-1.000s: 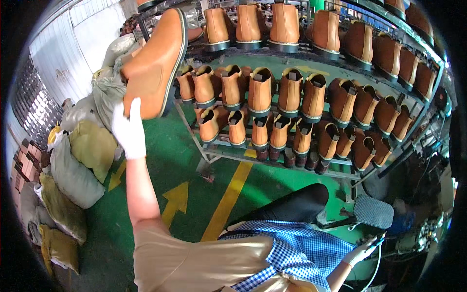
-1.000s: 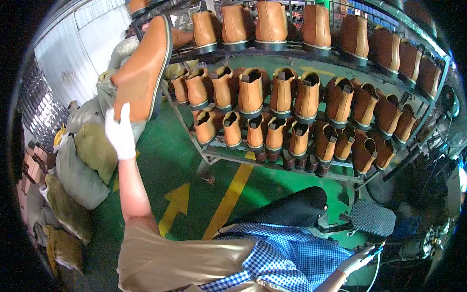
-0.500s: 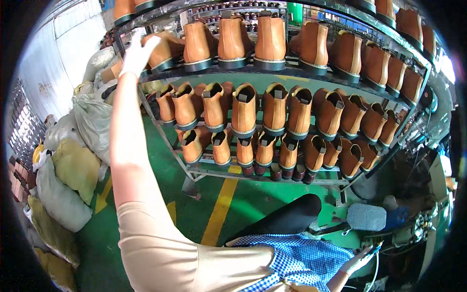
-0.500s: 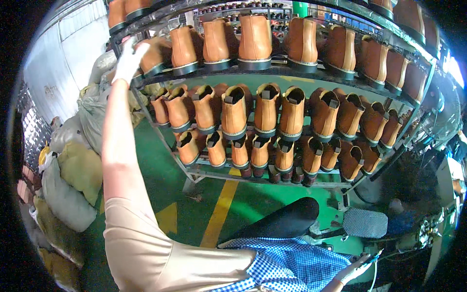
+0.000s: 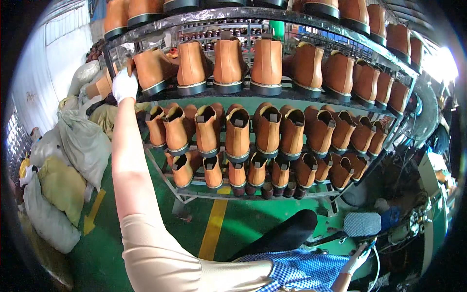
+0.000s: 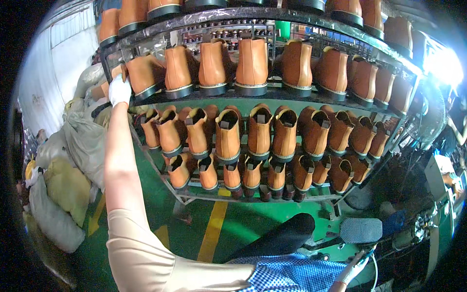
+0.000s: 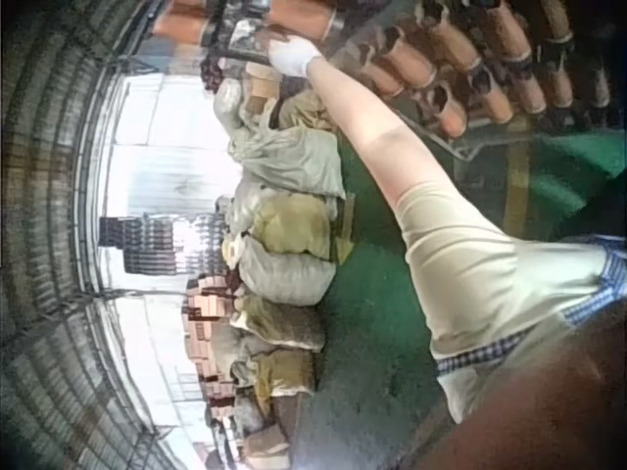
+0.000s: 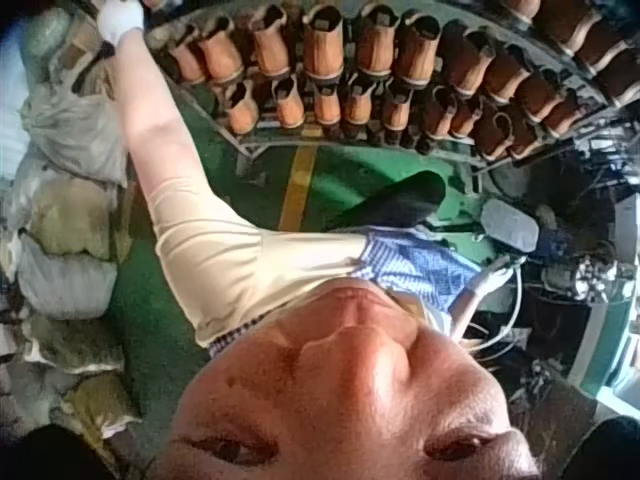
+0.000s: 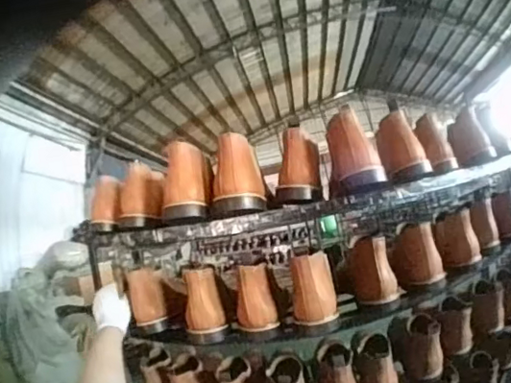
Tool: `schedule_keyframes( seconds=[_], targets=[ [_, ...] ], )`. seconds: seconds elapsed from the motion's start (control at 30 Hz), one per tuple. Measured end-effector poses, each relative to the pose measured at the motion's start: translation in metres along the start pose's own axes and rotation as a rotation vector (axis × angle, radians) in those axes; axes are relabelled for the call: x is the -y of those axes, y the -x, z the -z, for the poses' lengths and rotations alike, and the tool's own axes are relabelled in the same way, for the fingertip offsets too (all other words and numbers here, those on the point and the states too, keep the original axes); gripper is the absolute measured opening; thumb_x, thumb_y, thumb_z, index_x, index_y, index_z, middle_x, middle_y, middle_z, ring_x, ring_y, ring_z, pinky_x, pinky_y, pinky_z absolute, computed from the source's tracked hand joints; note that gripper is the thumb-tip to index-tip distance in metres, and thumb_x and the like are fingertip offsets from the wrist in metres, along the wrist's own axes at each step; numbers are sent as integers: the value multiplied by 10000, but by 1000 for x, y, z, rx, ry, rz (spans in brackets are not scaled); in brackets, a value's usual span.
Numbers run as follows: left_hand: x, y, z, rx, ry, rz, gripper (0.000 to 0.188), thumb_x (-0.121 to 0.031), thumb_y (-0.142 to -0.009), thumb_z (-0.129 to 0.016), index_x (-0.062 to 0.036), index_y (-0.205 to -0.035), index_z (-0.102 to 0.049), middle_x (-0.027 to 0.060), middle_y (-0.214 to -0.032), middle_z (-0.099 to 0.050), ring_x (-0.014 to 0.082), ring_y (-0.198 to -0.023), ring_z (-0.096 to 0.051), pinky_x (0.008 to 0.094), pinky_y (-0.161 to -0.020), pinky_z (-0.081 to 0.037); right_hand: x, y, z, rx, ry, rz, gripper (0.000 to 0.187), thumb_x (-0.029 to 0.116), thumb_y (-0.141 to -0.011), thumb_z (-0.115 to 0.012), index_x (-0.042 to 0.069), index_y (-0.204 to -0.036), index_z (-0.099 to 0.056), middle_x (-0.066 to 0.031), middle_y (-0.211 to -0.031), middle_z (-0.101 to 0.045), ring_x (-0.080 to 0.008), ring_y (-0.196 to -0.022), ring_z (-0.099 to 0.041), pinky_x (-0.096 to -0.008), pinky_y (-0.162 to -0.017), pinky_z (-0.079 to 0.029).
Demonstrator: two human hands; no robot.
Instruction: The person sits on the floor and repeatedly picks up brown leather shoes from a rotating rack. Using a handheld spray gun, they apply a coating to the exterior of each shoe, then return it to the rack. This cycle continues for multiple shoes.
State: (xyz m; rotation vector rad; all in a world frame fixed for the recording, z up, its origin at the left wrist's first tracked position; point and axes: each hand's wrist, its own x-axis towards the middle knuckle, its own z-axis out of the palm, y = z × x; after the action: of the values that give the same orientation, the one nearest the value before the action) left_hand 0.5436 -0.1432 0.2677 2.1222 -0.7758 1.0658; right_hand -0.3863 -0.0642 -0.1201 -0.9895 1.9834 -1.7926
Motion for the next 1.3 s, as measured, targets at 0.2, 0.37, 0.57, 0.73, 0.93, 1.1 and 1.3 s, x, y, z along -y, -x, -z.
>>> schedule_keyframes(
  seconds=[0.2, 0.37, 0.57, 0.73, 0.93, 1.1, 1.3],
  targets=[
    [-31, 34, 45, -415, -139, -331, 251, -288, -888, -741, -120, -1074, -737, 86, -1032, -680, 319, -1009, -647, 467, -860, -547, -5, 6, 3, 47, -10, -48, 563, 394, -1124, -565, -29, -1493, -517, -86, -1083, -645, -181, -957, -588, -344, -855, -506],
    [-14, 75, 89, -487, -332, -398, 343, -352, -859, -786, -143, -1129, -754, 40, -1081, -693, 282, -1035, -642, 455, -878, -531, -1, 3, 0, 29, 47, -46, 636, 437, -1111, -575, -5, -1558, -476, -87, -1005, -688, -168, -839, -628, -330, -668, -537],
    [-8, 174, 159, -504, 16, -233, 389, -357, -1007, -680, -28, -799, -672, 200, -803, -681, 379, -709, -628, 516, -659, -484, 19, 7, -9, 35, 228, -81, 600, 487, -1097, -566, -17, -1420, -614, -138, -856, -726, -192, -703, -668, -374, -625, -550],
    [-29, 312, 212, -734, 254, 87, 484, -365, -991, -765, 95, -1092, -652, 264, -1110, -701, 368, -1010, -674, 523, -866, -550, 34, 7, -10, 25, 369, -90, 476, 435, -1100, -540, 126, -1461, -544, -153, -874, -757, -228, -709, -721, -416, -677, -555],
    [-139, 446, 194, -64, 1350, 69, 317, -163, -1010, -684, 51, -1242, -653, 188, -1228, -689, 325, -1101, -679, 483, -928, -571, 23, -1, -22, -158, 350, -183, 362, 357, -1087, -599, 7, -1155, -664, -105, -827, -676, -193, -710, -638, -371, -664, -517],
    [-329, 526, 169, 890, 1811, 595, 377, -90, -983, -682, -56, -1354, -627, 113, -1287, -689, 257, -1114, -681, 446, -1015, -555, 4, -12, -36, -135, 121, -84, 257, 261, -1039, -710, 35, -1140, -640, -48, -862, -650, -128, -718, -622, -304, -643, -522],
    [-482, 617, 177, 1020, 1888, 137, 348, -80, -991, -719, 23, -1304, -607, 94, -1277, -679, 182, -1119, -646, 350, -1024, -506, 3, -7, -37, -109, -117, -191, 407, 300, -941, -815, 21, -1150, -605, -76, -881, -661, -201, -756, -633, -366, -725, -539]
  ],
)
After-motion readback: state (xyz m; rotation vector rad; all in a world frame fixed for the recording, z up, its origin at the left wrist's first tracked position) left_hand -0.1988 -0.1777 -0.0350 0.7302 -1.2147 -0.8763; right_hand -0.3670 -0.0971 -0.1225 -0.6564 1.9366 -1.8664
